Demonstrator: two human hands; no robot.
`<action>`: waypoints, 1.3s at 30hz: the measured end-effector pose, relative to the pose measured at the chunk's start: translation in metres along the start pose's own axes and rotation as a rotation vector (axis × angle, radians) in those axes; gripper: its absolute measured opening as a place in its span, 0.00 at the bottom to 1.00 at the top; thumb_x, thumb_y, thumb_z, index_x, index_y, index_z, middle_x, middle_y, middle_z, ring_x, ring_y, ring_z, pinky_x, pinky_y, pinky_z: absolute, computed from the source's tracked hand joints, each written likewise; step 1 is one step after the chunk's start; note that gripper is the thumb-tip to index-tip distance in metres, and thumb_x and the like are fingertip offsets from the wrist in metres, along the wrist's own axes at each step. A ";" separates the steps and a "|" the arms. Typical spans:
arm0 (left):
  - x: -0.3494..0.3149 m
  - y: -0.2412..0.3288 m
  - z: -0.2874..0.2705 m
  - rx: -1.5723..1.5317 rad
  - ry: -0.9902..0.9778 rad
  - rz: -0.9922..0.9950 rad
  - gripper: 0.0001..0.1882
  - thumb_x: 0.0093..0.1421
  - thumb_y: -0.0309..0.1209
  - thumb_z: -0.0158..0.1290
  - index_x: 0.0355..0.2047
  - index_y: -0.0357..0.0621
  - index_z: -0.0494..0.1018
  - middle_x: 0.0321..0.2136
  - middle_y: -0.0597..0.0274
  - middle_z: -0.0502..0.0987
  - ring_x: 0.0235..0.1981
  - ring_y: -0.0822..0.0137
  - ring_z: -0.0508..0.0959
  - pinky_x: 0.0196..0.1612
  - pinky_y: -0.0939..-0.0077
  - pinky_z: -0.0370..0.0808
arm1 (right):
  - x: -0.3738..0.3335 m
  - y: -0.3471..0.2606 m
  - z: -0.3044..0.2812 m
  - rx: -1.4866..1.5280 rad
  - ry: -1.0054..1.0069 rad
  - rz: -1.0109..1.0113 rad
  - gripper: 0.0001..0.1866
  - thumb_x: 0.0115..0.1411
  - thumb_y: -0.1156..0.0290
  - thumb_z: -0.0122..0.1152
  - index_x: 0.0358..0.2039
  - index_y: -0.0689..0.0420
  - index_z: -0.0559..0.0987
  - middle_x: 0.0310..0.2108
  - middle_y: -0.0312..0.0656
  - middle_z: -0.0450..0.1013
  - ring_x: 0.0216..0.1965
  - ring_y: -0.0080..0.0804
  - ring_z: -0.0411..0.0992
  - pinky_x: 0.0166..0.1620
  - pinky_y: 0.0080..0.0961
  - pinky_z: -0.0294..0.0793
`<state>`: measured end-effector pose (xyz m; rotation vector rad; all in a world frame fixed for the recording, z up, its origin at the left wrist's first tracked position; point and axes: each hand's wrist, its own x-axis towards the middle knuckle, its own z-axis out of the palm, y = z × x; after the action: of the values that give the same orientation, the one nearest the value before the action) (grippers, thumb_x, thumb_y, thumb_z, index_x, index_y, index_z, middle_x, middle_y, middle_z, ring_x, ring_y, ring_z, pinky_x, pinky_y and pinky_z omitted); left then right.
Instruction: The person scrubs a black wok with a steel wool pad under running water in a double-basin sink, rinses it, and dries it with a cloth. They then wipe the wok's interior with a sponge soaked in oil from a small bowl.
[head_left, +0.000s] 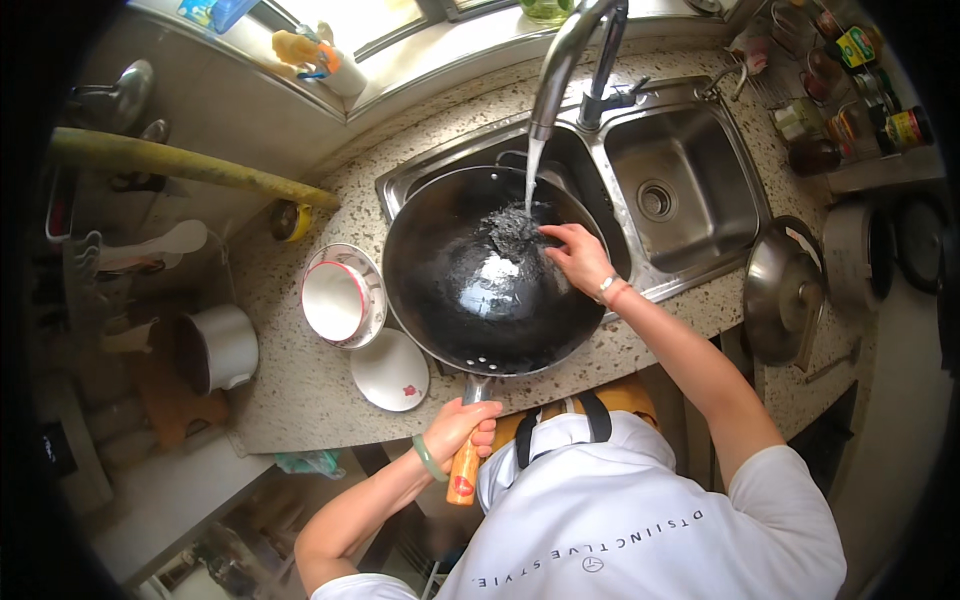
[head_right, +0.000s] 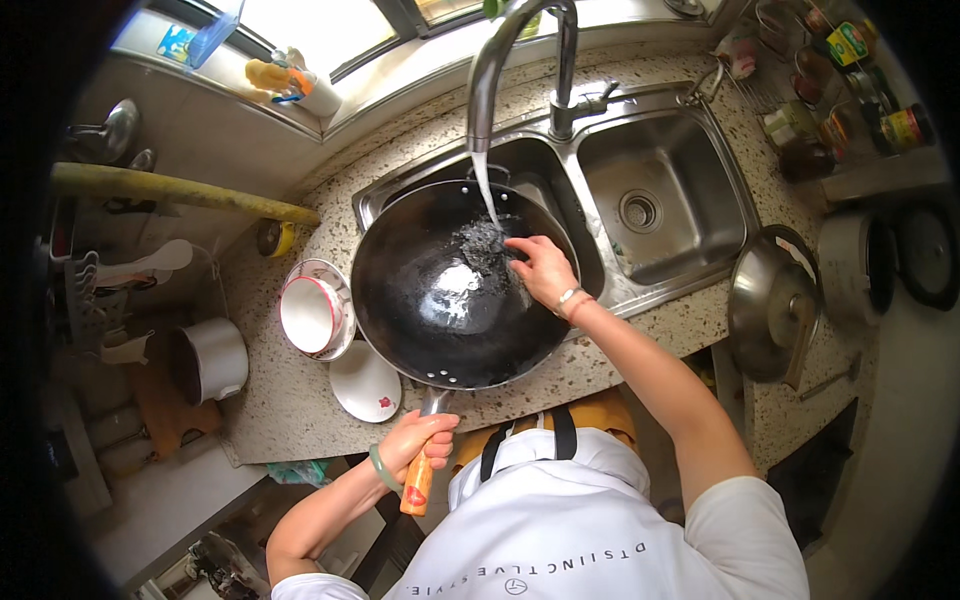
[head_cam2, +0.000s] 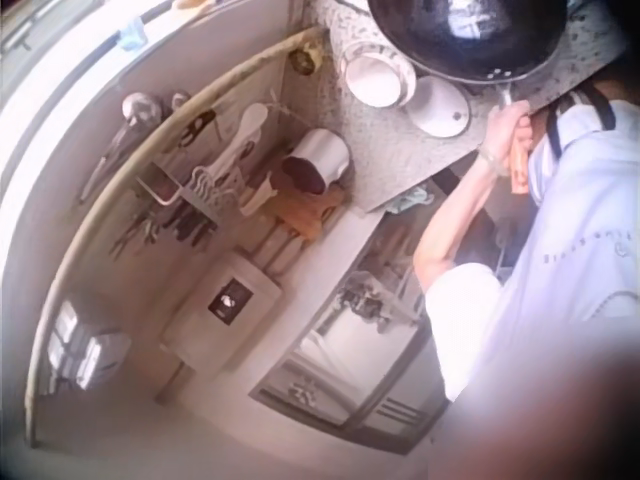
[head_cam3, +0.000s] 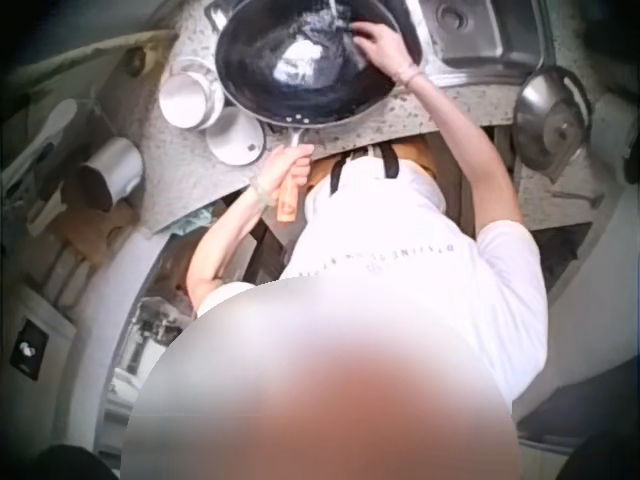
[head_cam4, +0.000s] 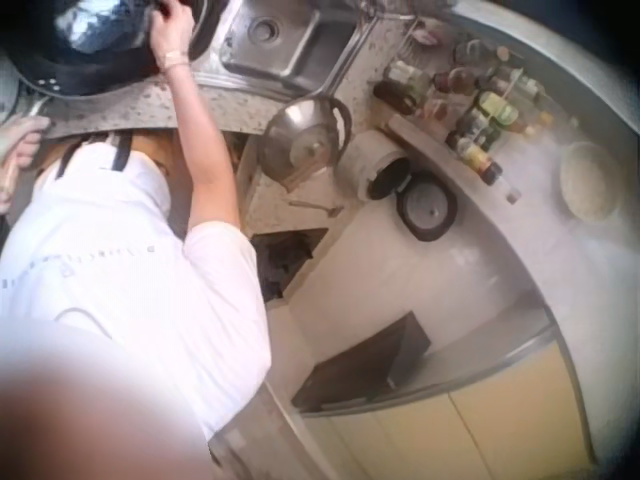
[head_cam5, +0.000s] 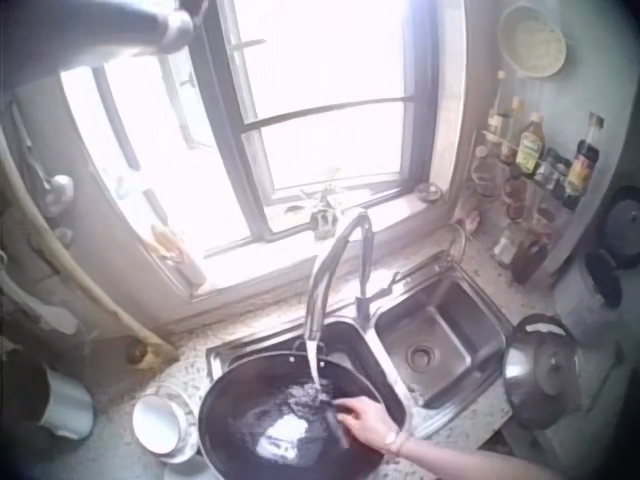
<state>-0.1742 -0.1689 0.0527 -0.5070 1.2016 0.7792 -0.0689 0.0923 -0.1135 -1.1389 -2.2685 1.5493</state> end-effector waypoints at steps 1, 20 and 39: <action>0.002 0.005 -0.002 0.030 -0.005 0.006 0.09 0.63 0.29 0.53 0.28 0.45 0.65 0.17 0.74 0.61 0.14 0.82 0.62 0.16 0.84 0.61 | 0.014 0.008 0.012 -0.079 0.022 -0.064 0.19 0.56 0.68 0.64 0.50 0.48 0.77 0.51 0.53 0.68 0.47 0.48 0.72 0.53 0.34 0.71; 0.007 0.088 0.003 0.160 0.052 -0.112 0.10 0.60 0.27 0.52 0.26 0.43 0.62 0.18 0.67 0.65 0.14 0.78 0.65 0.17 0.80 0.66 | 0.085 0.069 0.068 -0.491 -0.058 -0.437 0.17 0.50 0.76 0.61 0.43 0.54 0.78 0.42 0.50 0.68 0.44 0.50 0.64 0.49 0.39 0.70; -0.007 0.105 0.005 0.296 0.170 -0.134 0.09 0.59 0.24 0.51 0.28 0.44 0.60 0.17 0.67 0.64 0.13 0.76 0.65 0.16 0.77 0.66 | 0.050 0.075 0.044 -0.487 -0.078 -0.444 0.18 0.45 0.79 0.59 0.40 0.52 0.79 0.44 0.41 0.69 0.47 0.44 0.64 0.50 0.34 0.69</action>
<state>-0.2519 -0.0993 0.0665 -0.4093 1.3980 0.4395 -0.0898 0.1066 -0.2111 -0.5872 -2.7922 0.9181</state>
